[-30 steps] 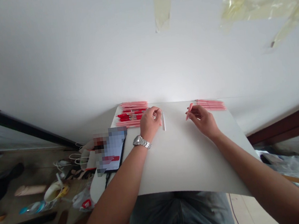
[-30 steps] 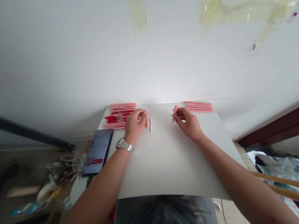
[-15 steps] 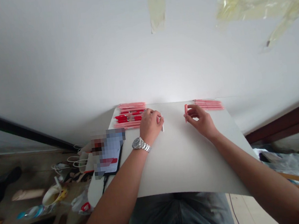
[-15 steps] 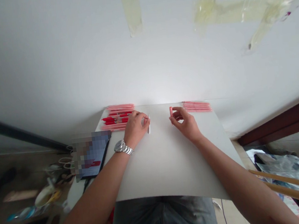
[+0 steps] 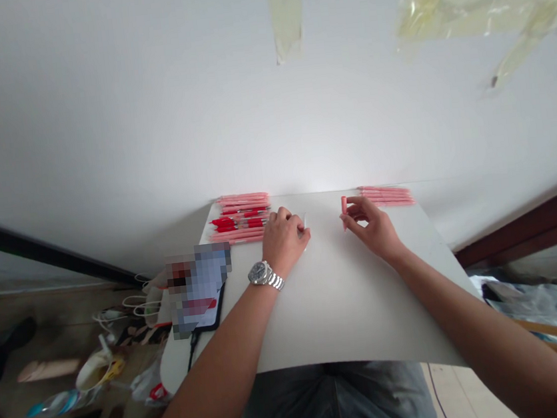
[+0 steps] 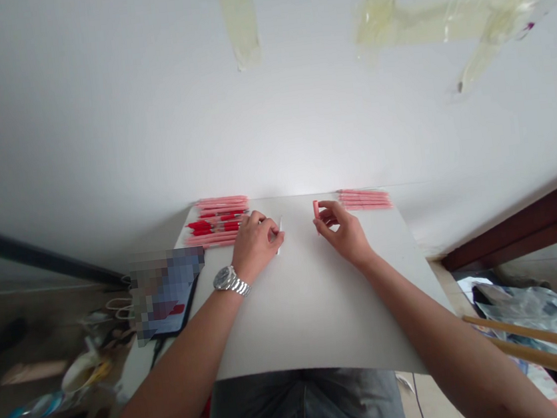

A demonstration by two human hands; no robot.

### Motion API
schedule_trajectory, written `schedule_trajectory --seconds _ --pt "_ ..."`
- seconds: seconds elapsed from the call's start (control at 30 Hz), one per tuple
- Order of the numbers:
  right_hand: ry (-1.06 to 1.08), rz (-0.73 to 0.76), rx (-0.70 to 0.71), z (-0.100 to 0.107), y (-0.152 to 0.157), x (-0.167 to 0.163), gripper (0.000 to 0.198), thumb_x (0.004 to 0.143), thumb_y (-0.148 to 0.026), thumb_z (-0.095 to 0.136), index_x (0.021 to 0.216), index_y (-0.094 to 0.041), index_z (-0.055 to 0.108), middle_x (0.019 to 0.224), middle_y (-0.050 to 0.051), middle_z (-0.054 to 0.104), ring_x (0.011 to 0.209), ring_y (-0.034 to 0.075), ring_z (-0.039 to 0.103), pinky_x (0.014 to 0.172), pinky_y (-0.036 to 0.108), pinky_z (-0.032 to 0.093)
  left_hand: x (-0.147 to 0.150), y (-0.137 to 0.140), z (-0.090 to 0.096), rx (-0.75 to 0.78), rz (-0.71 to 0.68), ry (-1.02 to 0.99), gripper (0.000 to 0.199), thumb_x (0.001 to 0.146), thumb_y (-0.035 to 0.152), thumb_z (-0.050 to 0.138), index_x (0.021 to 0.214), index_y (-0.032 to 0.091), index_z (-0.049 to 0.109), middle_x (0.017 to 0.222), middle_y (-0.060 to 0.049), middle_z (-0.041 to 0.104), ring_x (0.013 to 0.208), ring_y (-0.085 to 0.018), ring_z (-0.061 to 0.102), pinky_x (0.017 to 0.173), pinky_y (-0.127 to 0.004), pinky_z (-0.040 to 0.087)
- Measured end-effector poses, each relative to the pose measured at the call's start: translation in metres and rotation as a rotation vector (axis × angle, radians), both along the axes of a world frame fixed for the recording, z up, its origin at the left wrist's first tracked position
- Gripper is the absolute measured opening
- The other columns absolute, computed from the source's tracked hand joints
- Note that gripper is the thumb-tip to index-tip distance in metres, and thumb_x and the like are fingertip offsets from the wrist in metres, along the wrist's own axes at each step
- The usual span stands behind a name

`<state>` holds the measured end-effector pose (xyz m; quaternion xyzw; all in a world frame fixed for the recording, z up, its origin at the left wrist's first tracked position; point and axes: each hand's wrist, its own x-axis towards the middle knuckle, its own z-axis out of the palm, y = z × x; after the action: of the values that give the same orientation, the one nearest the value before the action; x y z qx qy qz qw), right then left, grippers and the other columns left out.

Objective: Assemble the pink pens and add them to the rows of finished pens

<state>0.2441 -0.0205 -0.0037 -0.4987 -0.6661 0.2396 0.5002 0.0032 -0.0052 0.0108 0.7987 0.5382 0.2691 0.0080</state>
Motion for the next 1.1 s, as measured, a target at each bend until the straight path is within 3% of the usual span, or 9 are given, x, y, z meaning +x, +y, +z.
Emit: schedule_trajectory --seconds 0.63,0.87,1.1 --pt "-0.031 0.019 -0.025 -0.006 -0.004 -0.008 0.037 0.093 -0.046 0.067 0.122 -0.024 0.061 0.092 0.004 0.074 0.083 0.020 0.072 0.079 0.037 0.060 0.013 -0.013 0.014 -0.030 -0.017 0.192 0.011 0.086 0.021 0.065 0.078 0.019 0.072 0.096 -0.011 0.060 0.097 -0.028 0.055 0.086 -0.044 0.049" --pt "-0.031 0.013 -0.034 -0.005 -0.003 -0.006 0.039 0.093 -0.050 0.066 0.122 -0.024 0.061 0.090 0.004 0.074 0.082 0.021 0.072 0.079 0.038 0.061 0.012 -0.009 0.008 -0.017 -0.022 0.043 0.008 0.082 0.020 0.069 0.074 0.019 0.069 0.093 -0.011 0.060 0.092 -0.028 0.056 0.083 -0.044 0.051" --pt "-0.021 0.050 -0.044 -0.004 -0.004 -0.008 0.038 0.093 -0.047 0.067 0.124 -0.024 0.061 0.092 0.004 0.073 0.083 0.020 0.072 0.081 0.038 0.060 0.008 -0.002 0.008 -0.007 -0.035 -0.279 0.006 0.082 0.017 0.069 0.079 0.020 0.064 0.099 -0.005 0.058 0.082 -0.018 0.058 0.082 -0.035 0.052"
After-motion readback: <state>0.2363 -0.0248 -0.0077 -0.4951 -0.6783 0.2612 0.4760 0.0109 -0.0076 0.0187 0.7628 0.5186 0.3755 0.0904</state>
